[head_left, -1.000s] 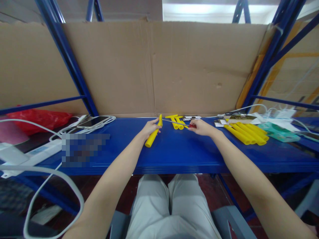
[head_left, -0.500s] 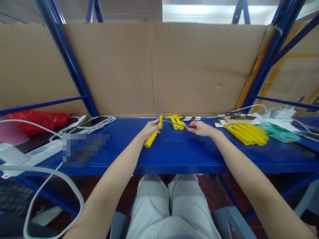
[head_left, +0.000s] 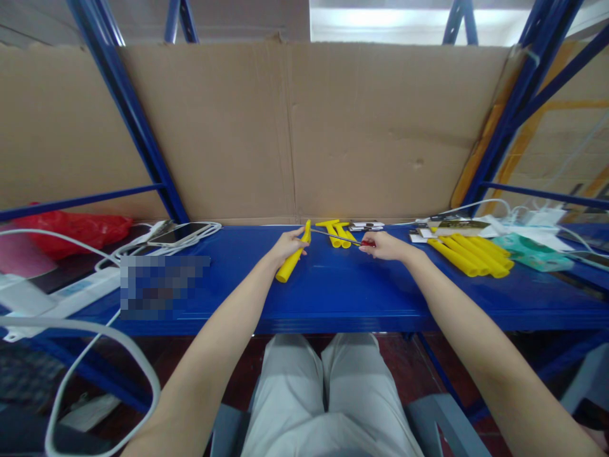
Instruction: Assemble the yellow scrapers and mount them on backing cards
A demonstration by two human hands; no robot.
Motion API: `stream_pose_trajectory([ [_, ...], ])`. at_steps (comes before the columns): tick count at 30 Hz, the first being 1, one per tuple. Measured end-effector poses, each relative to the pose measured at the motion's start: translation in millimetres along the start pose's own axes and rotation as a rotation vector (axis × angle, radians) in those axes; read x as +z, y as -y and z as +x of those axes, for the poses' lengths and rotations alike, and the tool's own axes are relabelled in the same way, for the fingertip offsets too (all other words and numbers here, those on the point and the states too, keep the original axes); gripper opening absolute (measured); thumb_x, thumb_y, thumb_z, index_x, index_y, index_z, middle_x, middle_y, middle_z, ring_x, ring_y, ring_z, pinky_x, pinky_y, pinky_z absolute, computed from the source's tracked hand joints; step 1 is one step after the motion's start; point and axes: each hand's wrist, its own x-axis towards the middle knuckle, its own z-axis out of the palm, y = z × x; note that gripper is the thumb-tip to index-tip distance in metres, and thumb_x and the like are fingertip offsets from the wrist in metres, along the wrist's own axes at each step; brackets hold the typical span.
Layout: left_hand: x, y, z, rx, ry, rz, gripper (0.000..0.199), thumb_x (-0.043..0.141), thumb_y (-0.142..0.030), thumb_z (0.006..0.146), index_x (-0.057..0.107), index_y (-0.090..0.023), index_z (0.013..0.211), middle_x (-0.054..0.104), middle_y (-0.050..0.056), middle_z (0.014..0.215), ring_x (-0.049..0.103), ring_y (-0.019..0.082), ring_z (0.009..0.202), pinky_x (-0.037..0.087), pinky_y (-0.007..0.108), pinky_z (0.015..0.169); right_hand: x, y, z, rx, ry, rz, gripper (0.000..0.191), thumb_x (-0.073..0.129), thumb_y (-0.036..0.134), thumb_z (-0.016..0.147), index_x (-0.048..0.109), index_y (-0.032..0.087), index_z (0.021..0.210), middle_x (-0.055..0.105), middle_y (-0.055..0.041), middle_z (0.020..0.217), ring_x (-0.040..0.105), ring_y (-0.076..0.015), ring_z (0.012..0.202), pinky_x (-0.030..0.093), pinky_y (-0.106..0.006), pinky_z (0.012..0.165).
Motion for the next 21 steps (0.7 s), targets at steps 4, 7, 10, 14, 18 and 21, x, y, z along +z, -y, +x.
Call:
stream_pose_trajectory([
  [4, -0.1, 0.6, 0.1, 0.007, -0.005, -0.008, 0.071, 0.059, -0.006, 0.074, 0.038, -0.019, 0.141, 0.069, 0.008, 0.093, 0.058, 0.010, 0.055, 0.045, 0.020, 0.046, 1.0, -0.8, 0.2, 0.016, 0.028, 0.062, 0.012, 0.052, 0.029, 0.082, 0.053, 0.019, 0.075, 0.062, -0.0008, 0.059, 0.057, -0.0130, 0.054, 0.042, -0.023, 0.054],
  [7, -0.5, 0.9, 0.8, 0.005, -0.008, -0.005, 0.071, 0.060, -0.006, 0.074, 0.038, -0.019, 0.141, 0.069, 0.008, 0.093, 0.058, 0.010, 0.055, 0.046, 0.020, 0.047, 1.5, -1.0, 0.5, 0.035, 0.066, 0.143, 0.013, 0.053, 0.028, 0.082, 0.053, 0.018, 0.075, 0.063, -0.0016, 0.061, 0.057, -0.0124, 0.052, 0.043, -0.023, 0.052],
  [10, -1.1, 1.1, 1.4, 0.005, 0.002, 0.001, 0.071, 0.060, -0.007, 0.075, 0.038, -0.020, 0.141, 0.069, 0.008, 0.094, 0.058, 0.010, 0.055, 0.045, 0.020, 0.047, 1.3, -0.4, 0.5, 0.045, 0.090, 0.193, 0.013, 0.053, 0.026, 0.083, 0.052, 0.018, 0.072, 0.063, -0.0022, 0.061, 0.057, -0.0119, 0.050, 0.044, -0.023, 0.052],
  [14, -1.3, 1.0, 1.4, 0.002, 0.011, 0.002, 0.071, 0.059, -0.007, 0.075, 0.037, -0.020, 0.142, 0.069, 0.009, 0.097, 0.058, 0.010, 0.054, 0.045, 0.019, 0.047, 1.2, 0.2, 0.1, 0.051, 0.104, 0.219, 0.015, 0.053, 0.025, 0.083, 0.052, 0.017, 0.071, 0.063, -0.0019, 0.061, 0.055, -0.0105, 0.049, 0.044, -0.022, 0.052],
  [18, -1.0, 0.6, 0.8, 0.011, 0.007, 0.000, 0.070, 0.059, -0.007, 0.075, 0.038, -0.019, 0.141, 0.069, 0.009, 0.096, 0.057, 0.009, 0.054, 0.044, 0.019, 0.046, 2.7, -1.9, 0.6, 0.047, 0.108, 0.222, 0.016, 0.055, 0.028, 0.083, 0.053, 0.017, 0.073, 0.064, -0.0027, 0.064, 0.056, -0.0103, 0.049, 0.045, -0.022, 0.052],
  [21, -0.5, 0.2, 0.5, 0.009, 0.002, -0.009, 0.070, 0.059, -0.007, 0.075, 0.040, -0.020, 0.140, 0.069, 0.008, 0.095, 0.058, 0.010, 0.055, 0.045, 0.019, 0.047, 4.0, -4.0, 1.4, 0.043, 0.094, 0.226, 0.017, 0.056, 0.031, 0.083, 0.053, 0.017, 0.074, 0.066, -0.0034, 0.066, 0.057, -0.0106, 0.051, 0.045, -0.022, 0.052],
])
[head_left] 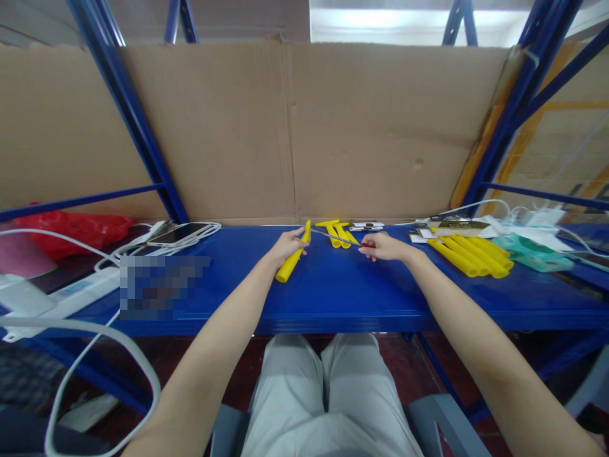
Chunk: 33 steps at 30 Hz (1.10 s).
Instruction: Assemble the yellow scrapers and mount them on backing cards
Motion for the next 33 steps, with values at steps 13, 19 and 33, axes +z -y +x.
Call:
stream_pose_trajectory([
  [13, 2.7, 0.6, -0.1, 0.008, 0.006, 0.013, 0.069, 0.058, -0.007, 0.075, 0.040, -0.021, 0.140, 0.069, 0.008, 0.096, 0.058, 0.010, 0.054, 0.045, 0.020, 0.046, -2.9, 0.9, -0.2, 0.008, -0.011, -0.210, 0.010, 0.052, 0.026, 0.083, 0.056, 0.019, 0.077, 0.066, -0.0022, 0.064, 0.061, -0.0138, 0.059, 0.044, -0.023, 0.057],
  [19, 3.0, 0.3, -0.3, 0.002, 0.010, -0.005, 0.064, 0.057, -0.007, 0.077, 0.043, -0.021, 0.138, 0.069, 0.008, 0.098, 0.057, 0.009, 0.053, 0.044, 0.019, 0.046, -3.7, -0.5, 1.4, 0.012, -0.013, -0.298, 0.011, 0.054, 0.027, 0.083, 0.060, 0.018, 0.082, 0.069, -0.0049, 0.074, 0.062, -0.0164, 0.068, 0.043, -0.024, 0.062],
  [33, 1.6, -1.8, 1.8, -0.050, -0.101, -0.059, 0.056, 0.056, -0.007, 0.079, 0.049, -0.016, 0.134, 0.069, 0.008, 0.092, 0.056, 0.007, 0.049, 0.043, 0.018, 0.045, -4.4, -9.0, 5.0, 0.020, -0.019, -0.442, 0.010, 0.057, 0.025, 0.080, 0.063, 0.018, 0.084, 0.069, -0.0080, 0.084, 0.061, -0.0200, 0.081, 0.044, -0.026, 0.069],
])
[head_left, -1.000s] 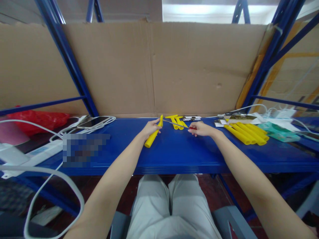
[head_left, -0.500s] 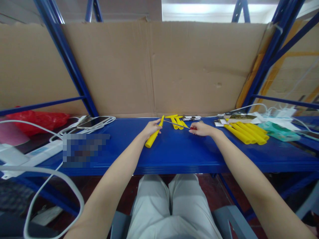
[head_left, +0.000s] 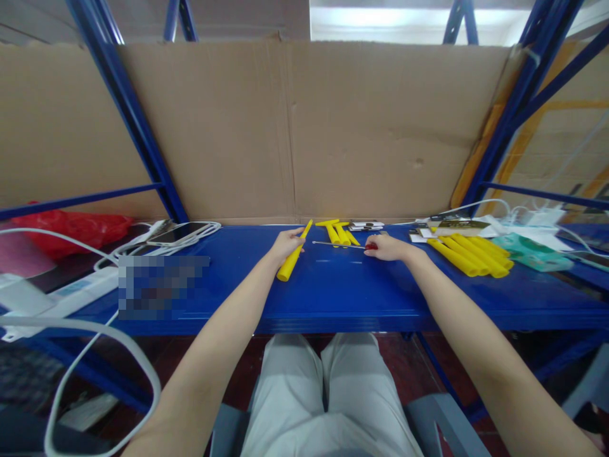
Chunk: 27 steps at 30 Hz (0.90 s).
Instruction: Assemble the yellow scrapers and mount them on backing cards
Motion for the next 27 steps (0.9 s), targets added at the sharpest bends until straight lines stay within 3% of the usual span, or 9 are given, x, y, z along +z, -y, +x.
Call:
stream_pose_trajectory([
  [8, 0.3, -0.5, -0.4, -0.009, -0.003, 0.004, 0.057, 0.059, -0.005, 0.077, 0.049, -0.013, 0.133, 0.069, 0.011, 0.098, 0.057, 0.007, 0.052, 0.045, 0.018, 0.049, -2.3, 0.9, -0.5, 0.048, 0.042, -0.046, 0.009, 0.057, 0.022, 0.079, 0.063, 0.016, 0.082, 0.068, -0.0094, 0.085, 0.062, -0.0195, 0.079, 0.044, -0.026, 0.068],
  [16, 2.1, 3.4, 3.8, 0.017, -0.042, 0.024, 0.059, 0.063, -0.005, 0.074, 0.051, -0.011, 0.131, 0.068, 0.008, 0.088, 0.056, 0.007, 0.053, 0.046, 0.018, 0.053, -3.9, 5.1, -3.5, 0.079, 0.062, -0.123, 0.013, 0.059, 0.023, 0.079, 0.065, 0.016, 0.088, 0.069, -0.0087, 0.086, 0.063, -0.0193, 0.083, 0.044, -0.024, 0.068],
  [27, 2.0, 9.9, 13.0, 0.030, -0.062, 0.043, 0.071, 0.070, -0.002, 0.063, 0.051, -0.014, 0.131, 0.065, 0.006, 0.098, 0.060, 0.008, 0.062, 0.049, 0.022, 0.064, -8.2, 10.1, -6.0, 0.128, 0.115, -0.125, 0.016, 0.059, 0.024, 0.080, 0.066, 0.016, 0.091, 0.069, -0.0084, 0.090, 0.063, -0.0185, 0.084, 0.044, -0.023, 0.067],
])
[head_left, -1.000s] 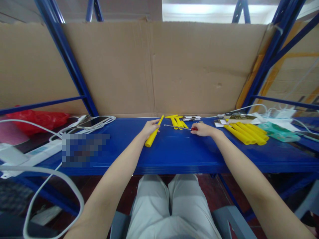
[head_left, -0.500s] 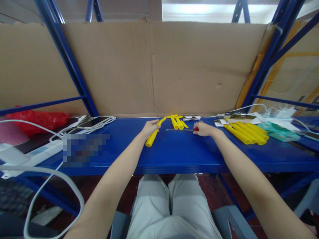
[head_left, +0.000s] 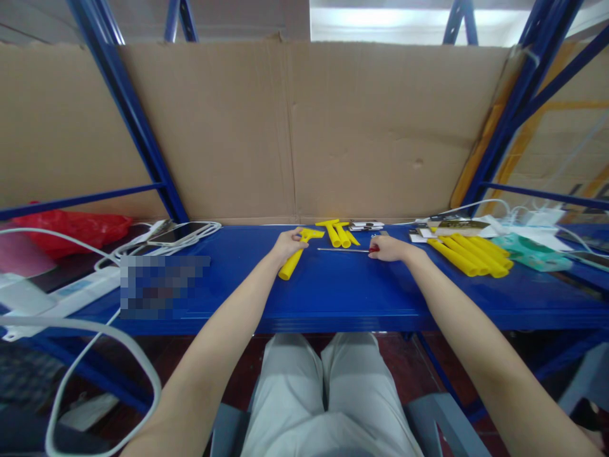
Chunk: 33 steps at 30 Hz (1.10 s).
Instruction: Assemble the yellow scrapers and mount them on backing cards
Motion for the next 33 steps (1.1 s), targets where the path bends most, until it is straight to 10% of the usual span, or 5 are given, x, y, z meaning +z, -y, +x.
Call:
stream_pose_trajectory([
  [19, 5.1, -9.6, -10.7, 0.009, -0.003, 0.002, 0.077, 0.070, -0.005, 0.067, 0.042, -0.012, 0.138, 0.066, 0.010, 0.106, 0.063, 0.012, 0.066, 0.049, 0.023, 0.064, 2.5, -0.3, 2.1, 0.011, -0.014, 0.049, 0.019, 0.057, 0.026, 0.082, 0.065, 0.014, 0.095, 0.068, -0.0095, 0.097, 0.063, -0.0183, 0.087, 0.044, -0.023, 0.071],
  [33, 59.9, -18.3, 8.5, 0.190, -0.029, 0.223, 0.062, 0.070, -0.016, 0.067, 0.055, -0.011, 0.127, 0.069, 0.009, 0.101, 0.066, 0.018, 0.083, 0.050, 0.023, 0.068, -1.4, 4.7, -2.4, 0.071, -0.005, 0.035, 0.025, 0.055, 0.031, 0.083, 0.062, 0.020, 0.104, 0.066, -0.0085, 0.109, 0.060, -0.0231, 0.100, 0.044, -0.030, 0.080],
])
